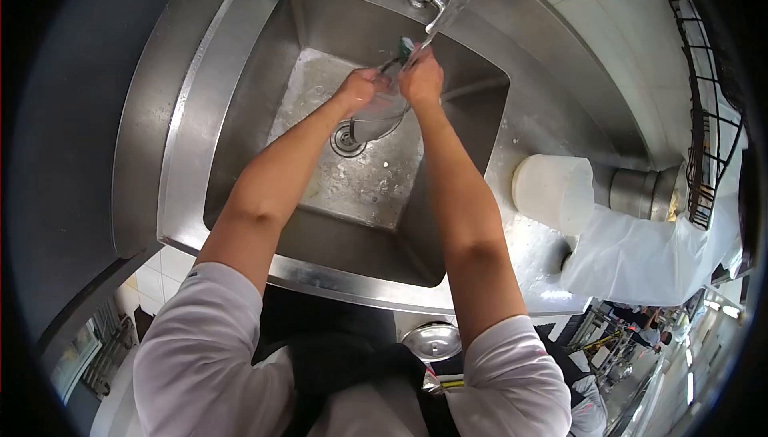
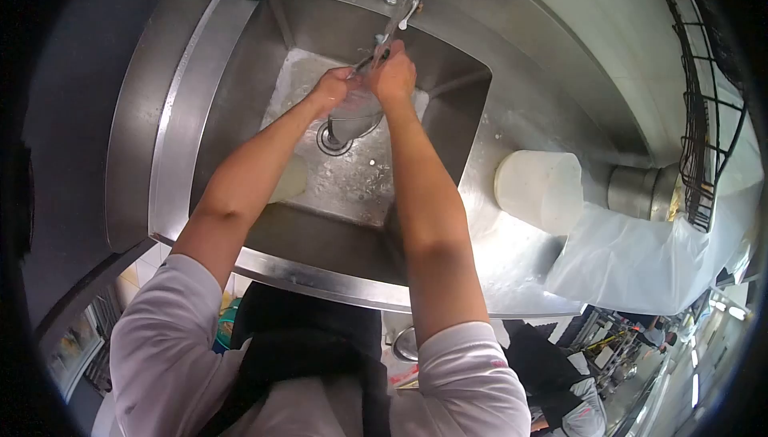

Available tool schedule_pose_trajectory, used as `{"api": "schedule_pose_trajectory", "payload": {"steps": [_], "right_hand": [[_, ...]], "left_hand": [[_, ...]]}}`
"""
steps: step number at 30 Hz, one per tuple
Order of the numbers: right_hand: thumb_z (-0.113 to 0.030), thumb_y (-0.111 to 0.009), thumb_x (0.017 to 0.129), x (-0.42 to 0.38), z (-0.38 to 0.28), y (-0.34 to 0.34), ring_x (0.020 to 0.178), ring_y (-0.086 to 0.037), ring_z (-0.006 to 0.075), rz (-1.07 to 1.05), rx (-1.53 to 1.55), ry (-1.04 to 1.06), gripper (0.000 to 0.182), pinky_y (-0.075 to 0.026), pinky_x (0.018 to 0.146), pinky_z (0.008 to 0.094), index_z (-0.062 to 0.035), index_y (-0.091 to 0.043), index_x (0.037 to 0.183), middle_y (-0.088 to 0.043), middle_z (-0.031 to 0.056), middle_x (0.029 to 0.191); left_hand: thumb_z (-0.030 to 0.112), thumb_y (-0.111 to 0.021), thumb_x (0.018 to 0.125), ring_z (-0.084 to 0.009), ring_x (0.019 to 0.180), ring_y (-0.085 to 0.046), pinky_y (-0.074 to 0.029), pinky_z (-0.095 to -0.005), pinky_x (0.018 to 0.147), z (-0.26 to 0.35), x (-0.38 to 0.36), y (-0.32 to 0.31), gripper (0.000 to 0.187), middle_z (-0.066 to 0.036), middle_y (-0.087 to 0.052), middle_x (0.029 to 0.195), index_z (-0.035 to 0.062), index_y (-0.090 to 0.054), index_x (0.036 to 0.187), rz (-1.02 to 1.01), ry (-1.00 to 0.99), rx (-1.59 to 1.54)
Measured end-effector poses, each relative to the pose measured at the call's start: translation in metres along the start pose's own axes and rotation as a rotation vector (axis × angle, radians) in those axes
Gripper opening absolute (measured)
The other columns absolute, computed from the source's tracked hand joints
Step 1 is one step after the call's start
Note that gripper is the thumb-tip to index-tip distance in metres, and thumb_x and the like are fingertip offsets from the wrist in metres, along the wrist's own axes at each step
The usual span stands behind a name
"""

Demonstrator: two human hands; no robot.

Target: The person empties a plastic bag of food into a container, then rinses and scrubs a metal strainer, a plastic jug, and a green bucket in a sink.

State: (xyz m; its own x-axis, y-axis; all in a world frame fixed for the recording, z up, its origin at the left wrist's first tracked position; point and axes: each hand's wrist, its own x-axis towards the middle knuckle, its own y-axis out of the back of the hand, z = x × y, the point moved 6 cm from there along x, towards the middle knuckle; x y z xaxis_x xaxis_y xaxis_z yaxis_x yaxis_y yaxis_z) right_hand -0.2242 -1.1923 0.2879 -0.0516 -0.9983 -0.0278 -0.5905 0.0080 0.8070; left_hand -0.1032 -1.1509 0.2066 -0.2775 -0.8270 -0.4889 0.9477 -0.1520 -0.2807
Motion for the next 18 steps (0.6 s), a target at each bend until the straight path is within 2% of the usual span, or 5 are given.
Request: {"api": "schedule_pose_trajectory", "payload": {"steps": [6,8,10,13,18], "right_hand": [[-0.011,-0.058,0.077,-0.028,0.006,-0.030,0.101,-0.061,0.0364,0.201,0.124,0.639,0.036,-0.047,0.088,0.0449,-0.0005,-0.061,0.111,-0.065,0.0173,0.102],[-0.008,-0.063,0.077,-0.003,0.033,-0.013,0.105,-0.062,0.0296,0.074,-0.062,0.192,0.040,-0.048,0.089,0.0402,0.0006,-0.061,0.116,-0.066,0.0174,0.109],[-0.011,-0.068,0.077,-0.001,0.009,0.005,0.084,-0.067,0.0266,-0.042,-0.040,0.072,0.049,-0.052,0.076,0.0336,0.0006,-0.058,0.123,-0.069,0.0190,0.096],[-0.004,-0.058,0.080,-0.013,-0.033,-0.007,0.092,-0.065,0.0216,-0.102,-0.089,0.653,0.038,-0.049,0.084,0.0352,-0.0021,-0.063,0.118,-0.069,0.0171,0.100],[-0.024,-0.061,0.088,0.053,0.011,-0.036,0.104,-0.061,0.0289,-0.253,-0.055,0.297,0.049,-0.045,0.092,0.0371,0.0080,-0.053,0.123,-0.062,0.0223,0.116]], "left_hand": [[0.002,-0.062,0.077,-0.0161,0.077,-0.061,-0.051,-0.0309,0.072,0.025,-0.007,-0.002,0.023,-0.008,-0.068,0.093,0.0001,-0.066,0.100,0.087,-0.265,0.221],[0.009,-0.065,0.077,-0.0183,0.077,-0.063,-0.051,-0.0335,0.072,-0.007,0.024,-0.027,0.020,-0.009,-0.069,0.087,0.0021,-0.068,0.096,-0.107,-0.428,0.108],[0.019,-0.068,0.076,-0.0269,0.082,-0.066,-0.051,-0.0407,0.074,0.024,-0.021,-0.033,0.025,-0.018,-0.067,0.088,0.0021,-0.068,0.094,0.226,-0.333,0.401],[0.015,-0.067,0.073,-0.0351,0.092,-0.064,-0.049,-0.0418,0.080,-0.013,0.013,-0.031,0.027,-0.021,-0.067,0.094,0.0016,-0.067,0.097,0.605,-0.446,-0.055],[0.000,-0.052,0.075,-0.0366,0.106,-0.059,-0.047,-0.0398,0.089,-0.033,0.002,-0.017,0.032,-0.024,-0.064,0.105,0.0027,-0.065,0.104,0.805,-0.336,-0.187]]}}
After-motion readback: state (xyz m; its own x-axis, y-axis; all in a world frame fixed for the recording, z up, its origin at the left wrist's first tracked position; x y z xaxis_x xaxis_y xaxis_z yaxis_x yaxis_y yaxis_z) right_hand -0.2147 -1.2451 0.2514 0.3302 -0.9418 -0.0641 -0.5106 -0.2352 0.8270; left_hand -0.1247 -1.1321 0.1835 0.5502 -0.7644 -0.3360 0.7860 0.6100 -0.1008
